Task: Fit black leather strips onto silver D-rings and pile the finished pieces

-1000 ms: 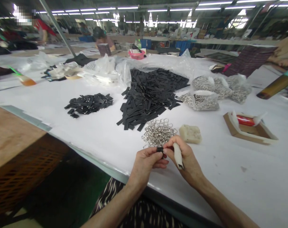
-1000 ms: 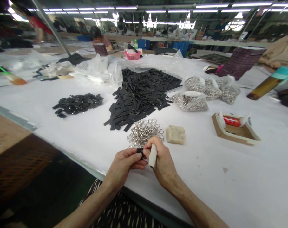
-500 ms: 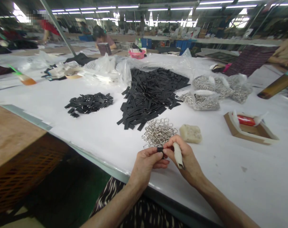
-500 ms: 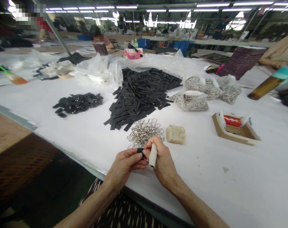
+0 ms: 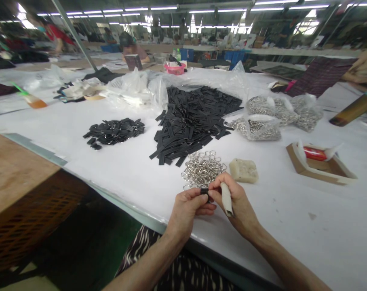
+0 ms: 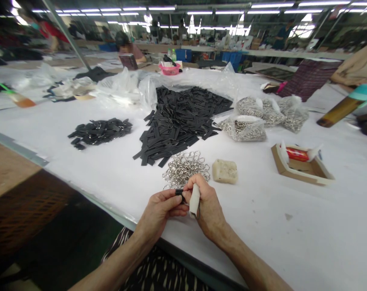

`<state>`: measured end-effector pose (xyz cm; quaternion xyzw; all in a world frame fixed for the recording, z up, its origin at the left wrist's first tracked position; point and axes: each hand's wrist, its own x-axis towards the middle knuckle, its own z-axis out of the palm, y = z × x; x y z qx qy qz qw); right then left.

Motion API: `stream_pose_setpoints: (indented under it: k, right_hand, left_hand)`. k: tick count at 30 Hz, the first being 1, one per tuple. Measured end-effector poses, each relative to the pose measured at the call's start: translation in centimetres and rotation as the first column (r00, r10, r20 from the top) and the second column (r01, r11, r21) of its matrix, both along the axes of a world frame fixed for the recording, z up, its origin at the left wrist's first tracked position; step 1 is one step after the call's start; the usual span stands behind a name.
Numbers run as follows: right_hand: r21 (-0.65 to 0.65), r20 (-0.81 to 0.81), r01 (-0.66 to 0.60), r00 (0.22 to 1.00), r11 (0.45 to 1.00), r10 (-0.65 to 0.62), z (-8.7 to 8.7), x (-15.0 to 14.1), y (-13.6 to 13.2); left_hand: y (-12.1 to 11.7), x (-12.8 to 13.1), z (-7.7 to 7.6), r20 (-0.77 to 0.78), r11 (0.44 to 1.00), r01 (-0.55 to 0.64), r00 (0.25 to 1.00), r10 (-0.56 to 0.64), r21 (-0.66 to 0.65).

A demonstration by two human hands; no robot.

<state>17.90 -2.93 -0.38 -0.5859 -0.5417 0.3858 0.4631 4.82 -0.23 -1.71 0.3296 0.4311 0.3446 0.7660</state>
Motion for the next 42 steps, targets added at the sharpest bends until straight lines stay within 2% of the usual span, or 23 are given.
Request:
stream_pose_setpoints:
  k: [4,8,13,19,26,30,35,42]
  right_hand:
    - [0.045,0.022,0.030,0.999,0.999,-0.031,1.0,0.6,0.1]
    - [0.101,0.068,0.173,0.981,0.980,-0.181,2.1,2.8,0.3]
    - [0.104,-0.026,0.226,0.974,0.969,-0.224,2.2,5.4,0.5]
    - [0.143,0.008,0.343,0.938,0.928,-0.348,2.5,6.6,0.4]
    - [0.038,0.092,0.475,0.874,0.879,-0.476,3.8,7.2,0.4]
    - [-0.036,0.084,0.472,0.880,0.881,-0.468,4.2,8.1,0.7]
    - [-0.008,0.236,0.446,0.870,0.895,-0.432,3.9,8.7,1.3]
    - [-0.013,0.345,0.519,0.804,0.854,-0.484,2.8,8.6,2.0]
  left_hand:
    - [0.0,-0.1,0.1,-0.012,1.000,0.006,1.000,-0.006,0.004]
    - [0.2,-0.2,0.4,-0.012,1.000,0.000,1.000,0.000,-0.017]
    - [0.5,-0.3,0.6,0.011,0.998,-0.002,1.000,0.002,-0.062]
    - [0.8,-0.3,0.5,0.050,0.993,0.007,0.999,-0.002,-0.116]
    - [1.1,-0.5,0.6,0.079,0.989,0.040,0.996,-0.029,-0.141]
    - [1.5,-0.2,0.9,0.056,0.989,0.058,0.997,-0.050,-0.138]
    - [2.2,0.4,0.9,0.034,0.988,0.114,0.993,-0.111,-0.106]
    - [2.2,0.8,1.0,0.015,0.981,0.170,0.985,-0.169,-0.092]
